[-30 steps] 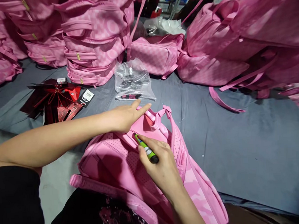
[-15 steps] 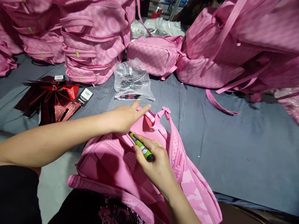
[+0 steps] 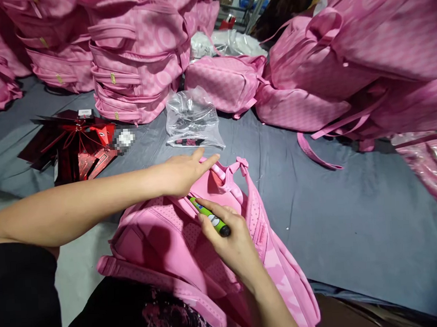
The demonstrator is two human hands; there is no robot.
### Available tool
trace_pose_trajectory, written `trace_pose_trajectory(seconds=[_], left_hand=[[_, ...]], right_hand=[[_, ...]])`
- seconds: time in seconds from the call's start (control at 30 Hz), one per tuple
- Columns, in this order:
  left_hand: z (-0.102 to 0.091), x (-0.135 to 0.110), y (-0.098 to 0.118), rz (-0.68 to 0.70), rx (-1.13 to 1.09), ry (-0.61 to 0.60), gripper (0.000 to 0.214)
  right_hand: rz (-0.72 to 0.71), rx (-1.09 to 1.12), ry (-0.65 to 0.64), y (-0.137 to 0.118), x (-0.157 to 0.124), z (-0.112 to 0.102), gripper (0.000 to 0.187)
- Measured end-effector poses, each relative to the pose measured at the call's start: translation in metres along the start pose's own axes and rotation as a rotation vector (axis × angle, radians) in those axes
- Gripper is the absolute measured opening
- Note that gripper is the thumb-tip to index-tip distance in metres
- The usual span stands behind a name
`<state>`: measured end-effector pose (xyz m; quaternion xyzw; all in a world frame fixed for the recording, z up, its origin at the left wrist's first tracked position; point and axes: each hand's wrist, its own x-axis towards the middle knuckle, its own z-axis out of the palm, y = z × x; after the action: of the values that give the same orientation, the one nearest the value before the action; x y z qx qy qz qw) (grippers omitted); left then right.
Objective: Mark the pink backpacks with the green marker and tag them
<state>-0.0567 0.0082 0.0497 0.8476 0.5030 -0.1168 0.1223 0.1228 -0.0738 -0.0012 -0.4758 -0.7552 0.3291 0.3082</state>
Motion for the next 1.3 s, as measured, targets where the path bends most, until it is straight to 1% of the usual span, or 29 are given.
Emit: trace_pose_trajectory(seconds=[0.13, 0.23, 0.33, 0.37, 0.43, 0.47, 0.5, 0.53, 0.57, 0.6, 0.63, 0.67, 0.7, 0.73, 0.77, 0.8, 0.83, 0.9, 0.93, 1.0, 1.03, 1.07, 1.17, 1.23, 1.3], left_hand=[[-0.001, 0.0, 0.0, 0.005, -0.003, -0.005, 0.098], [0.001, 0.001, -0.001, 0.019, -0.006, 0.025, 0.097], [0.003, -0.008, 0.0, 0.004, 0.005, 0.038, 0.094], [0.003, -0.015, 0.001, -0.015, 0.009, 0.038, 0.093], [-0.001, -0.034, 0.007, -0.064, 0.021, 0.05, 0.092], [-0.003, -0.045, 0.01, -0.092, 0.024, 0.05, 0.093], [-0.006, -0.056, 0.014, -0.121, 0.024, 0.033, 0.095], [-0.009, -0.066, 0.017, -0.149, 0.018, -0.001, 0.097], [-0.011, -0.073, 0.02, -0.179, 0.008, -0.047, 0.1], [-0.012, -0.078, 0.022, -0.202, -0.002, -0.089, 0.102], [-0.012, -0.08, 0.022, -0.213, -0.009, -0.105, 0.102], [-0.011, -0.08, 0.022, -0.209, -0.012, -0.09, 0.102], [-0.009, -0.076, 0.02, -0.194, -0.014, -0.049, 0.101], [-0.007, -0.072, 0.017, -0.172, -0.018, 0.003, 0.099], [-0.004, -0.066, 0.013, -0.149, -0.028, 0.052, 0.098], [-0.003, -0.059, 0.01, -0.125, -0.044, 0.086, 0.096], [-0.003, -0.053, 0.007, -0.11, -0.063, 0.093, 0.095], [-0.005, -0.043, 0.002, -0.104, -0.091, 0.034, 0.095], [-0.006, -0.038, 0.001, -0.114, -0.097, -0.016, 0.098], [-0.008, -0.031, 0.0, -0.142, -0.094, -0.102, 0.105], [-0.007, -0.028, 0.0, -0.155, -0.086, -0.119, 0.106], [-0.004, -0.025, -0.001, -0.161, -0.074, -0.109, 0.103], [0.01, -0.018, -0.006, -0.146, -0.027, 0.018, 0.082], [0.019, -0.015, -0.009, -0.117, -0.02, 0.083, 0.073], [0.023, -0.013, -0.012, -0.088, -0.043, 0.112, 0.07]], right_hand=[[0.015, -0.008, 0.04, 0.0, -0.001, 0.0, 0.031], [0.01, 0.016, 0.018, 0.001, 0.001, 0.005, 0.031], [0.023, 0.037, 0.036, -0.003, 0.003, 0.009, 0.031], [0.015, 0.066, 0.017, -0.008, 0.002, 0.008, 0.03], [-0.018, 0.164, -0.091, -0.022, 0.0, -0.002, 0.028], [-0.05, 0.212, -0.159, -0.031, -0.002, -0.012, 0.027], [-0.087, 0.249, -0.19, -0.039, -0.004, -0.025, 0.026], [-0.124, 0.277, -0.152, -0.046, -0.005, -0.041, 0.025], [-0.168, 0.293, -0.028, -0.048, -0.002, -0.057, 0.026], [-0.212, 0.283, 0.161, -0.046, 0.004, -0.074, 0.026], [-0.237, 0.244, 0.374, -0.038, 0.015, -0.088, 0.026], [-0.265, 0.161, 0.571, -0.026, 0.03, -0.098, 0.026], [-0.272, 0.001, 0.643, -0.008, 0.05, -0.103, 0.023], [-0.237, -0.214, 0.535, 0.012, 0.073, -0.104, 0.023], [-0.189, -0.441, 0.312, 0.033, 0.097, -0.098, 0.029], [-0.16, -0.671, 0.023, 0.054, 0.122, -0.088, 0.035], [-0.173, -0.735, -0.141, 0.073, 0.145, -0.075, 0.031], [-0.218, -0.817, -0.338, 0.102, 0.186, -0.04, 0.021], [-0.249, -0.839, -0.389, 0.112, 0.202, -0.023, 0.02], [-0.305, -0.889, -0.437, 0.124, 0.229, 0.009, 0.031], [-0.326, -0.908, -0.441, 0.127, 0.239, 0.022, 0.037], [-0.338, -0.923, -0.441, 0.13, 0.247, 0.032, 0.041], [-0.356, -0.949, -0.465, 0.137, 0.264, 0.048, 0.038], [-0.374, -0.959, -0.488, 0.143, 0.265, 0.052, 0.035], [-0.388, -0.971, -0.491, 0.148, 0.26, 0.053, 0.038]])
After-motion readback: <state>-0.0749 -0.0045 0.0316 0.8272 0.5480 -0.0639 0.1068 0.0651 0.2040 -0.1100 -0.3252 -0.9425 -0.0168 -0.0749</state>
